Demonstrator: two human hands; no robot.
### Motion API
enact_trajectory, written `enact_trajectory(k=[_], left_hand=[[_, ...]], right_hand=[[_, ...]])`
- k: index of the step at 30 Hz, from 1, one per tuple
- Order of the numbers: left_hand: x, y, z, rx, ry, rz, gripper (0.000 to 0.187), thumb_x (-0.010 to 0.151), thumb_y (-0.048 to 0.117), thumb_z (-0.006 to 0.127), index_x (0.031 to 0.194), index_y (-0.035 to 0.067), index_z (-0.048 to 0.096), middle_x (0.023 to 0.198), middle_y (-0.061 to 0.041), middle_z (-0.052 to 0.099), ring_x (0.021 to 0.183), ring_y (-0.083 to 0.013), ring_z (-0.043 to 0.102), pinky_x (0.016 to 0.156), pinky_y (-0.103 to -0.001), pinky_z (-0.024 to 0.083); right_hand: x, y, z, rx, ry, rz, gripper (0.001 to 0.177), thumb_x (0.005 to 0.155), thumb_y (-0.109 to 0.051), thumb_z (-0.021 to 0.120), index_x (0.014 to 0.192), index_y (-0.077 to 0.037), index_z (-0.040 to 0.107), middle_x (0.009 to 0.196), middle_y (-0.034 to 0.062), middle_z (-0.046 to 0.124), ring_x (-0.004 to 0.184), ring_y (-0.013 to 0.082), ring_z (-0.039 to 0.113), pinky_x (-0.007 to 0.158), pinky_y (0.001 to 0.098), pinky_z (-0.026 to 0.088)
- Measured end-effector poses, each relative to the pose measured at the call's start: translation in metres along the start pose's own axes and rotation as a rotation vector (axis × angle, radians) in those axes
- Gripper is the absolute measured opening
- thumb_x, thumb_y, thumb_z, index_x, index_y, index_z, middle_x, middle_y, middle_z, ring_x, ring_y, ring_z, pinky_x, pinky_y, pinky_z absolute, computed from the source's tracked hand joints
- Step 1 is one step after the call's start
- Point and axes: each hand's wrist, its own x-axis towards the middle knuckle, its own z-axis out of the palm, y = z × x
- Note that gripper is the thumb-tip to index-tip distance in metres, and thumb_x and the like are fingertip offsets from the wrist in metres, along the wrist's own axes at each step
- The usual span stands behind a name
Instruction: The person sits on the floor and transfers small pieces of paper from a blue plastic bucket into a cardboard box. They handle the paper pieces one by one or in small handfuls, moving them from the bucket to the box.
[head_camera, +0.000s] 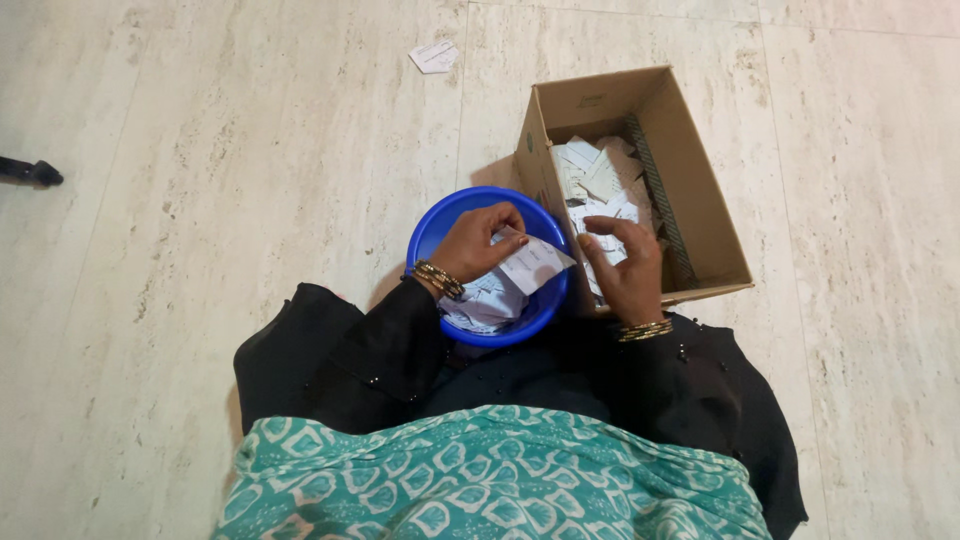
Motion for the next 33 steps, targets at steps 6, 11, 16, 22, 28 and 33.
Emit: enact_trajectory(k=[6, 11, 16, 22, 28, 33], left_hand=[[-0.006, 0.009, 0.005, -0.038, 0.011, -0.034, 0.019, 0.092, 0.019, 0.074, 0.099, 0.002, 0.07, 0.088, -0.008, 0.075, 0.083, -0.0142, 0.071, 0.077, -0.031, 0.055], [-0.007, -0.005, 0.009, -0.156, 0.007, -0.138, 0.012, 0.092, 0.012, 0.073, 0.1, 0.003, 0.069, 0.086, -0.004, 0.075, 0.079, -0.0092, 0.07, 0.071, -0.026, 0.057], [-0.003, -0.011, 0.011, -0.131, 0.03, -0.166, 0.008, 0.094, 0.01, 0.069, 0.099, 0.004, 0.069, 0.084, -0.003, 0.075, 0.074, -0.0078, 0.07, 0.067, -0.025, 0.056], [0.006, -0.037, 0.016, 0.035, 0.07, -0.142, 0.012, 0.092, 0.016, 0.071, 0.098, 0.005, 0.072, 0.085, -0.007, 0.077, 0.077, -0.0176, 0.075, 0.07, -0.032, 0.059], [0.024, -0.098, 0.041, 0.734, -0.216, -0.176, 0.033, 0.079, 0.014, 0.075, 0.112, 0.012, 0.074, 0.108, -0.02, 0.073, 0.1, -0.0393, 0.07, 0.083, -0.05, 0.057], [0.023, -0.138, 0.067, 0.969, -0.58, -0.362, 0.037, 0.087, 0.015, 0.062, 0.124, 0.013, 0.066, 0.121, -0.02, 0.067, 0.111, -0.0409, 0.067, 0.088, -0.053, 0.055]], right_hand=[[-0.007, -0.008, 0.017, -0.051, -0.204, 0.07, 0.012, 0.091, -0.016, 0.079, 0.1, -0.009, 0.079, 0.084, 0.0083, 0.078, 0.082, 0.0228, 0.076, 0.106, 0.0453, 0.042], [-0.007, 0.004, 0.005, 0.008, 0.012, 0.112, 0.006, 0.098, -0.01, 0.074, 0.102, -0.005, 0.073, 0.093, 0.0106, 0.074, 0.086, 0.0203, 0.072, 0.08, 0.0327, 0.053], [-0.009, 0.022, -0.007, 0.014, 0.172, 0.292, 0.009, 0.101, -0.007, 0.075, 0.109, -0.005, 0.075, 0.09, 0.0051, 0.073, 0.076, 0.0087, 0.057, 0.067, 0.026, 0.046], [-0.007, 0.049, -0.02, 0.17, 0.237, 0.333, 0.011, 0.102, -0.001, 0.073, 0.113, -0.004, 0.072, 0.096, 0.0004, 0.071, 0.078, 0.0027, 0.059, 0.068, 0.0204, 0.048], [-0.009, 0.05, -0.021, 0.082, 0.25, 0.254, 0.01, 0.101, 0.005, 0.07, 0.108, -0.001, 0.072, 0.1, 0.0025, 0.07, 0.078, 0.003, 0.061, 0.064, 0.0196, 0.049], [-0.006, 0.056, -0.021, 0.215, 0.231, 0.387, 0.009, 0.099, 0.002, 0.075, 0.107, -0.001, 0.073, 0.093, 0.0009, 0.07, 0.071, 0.0005, 0.053, 0.061, 0.0177, 0.043]])
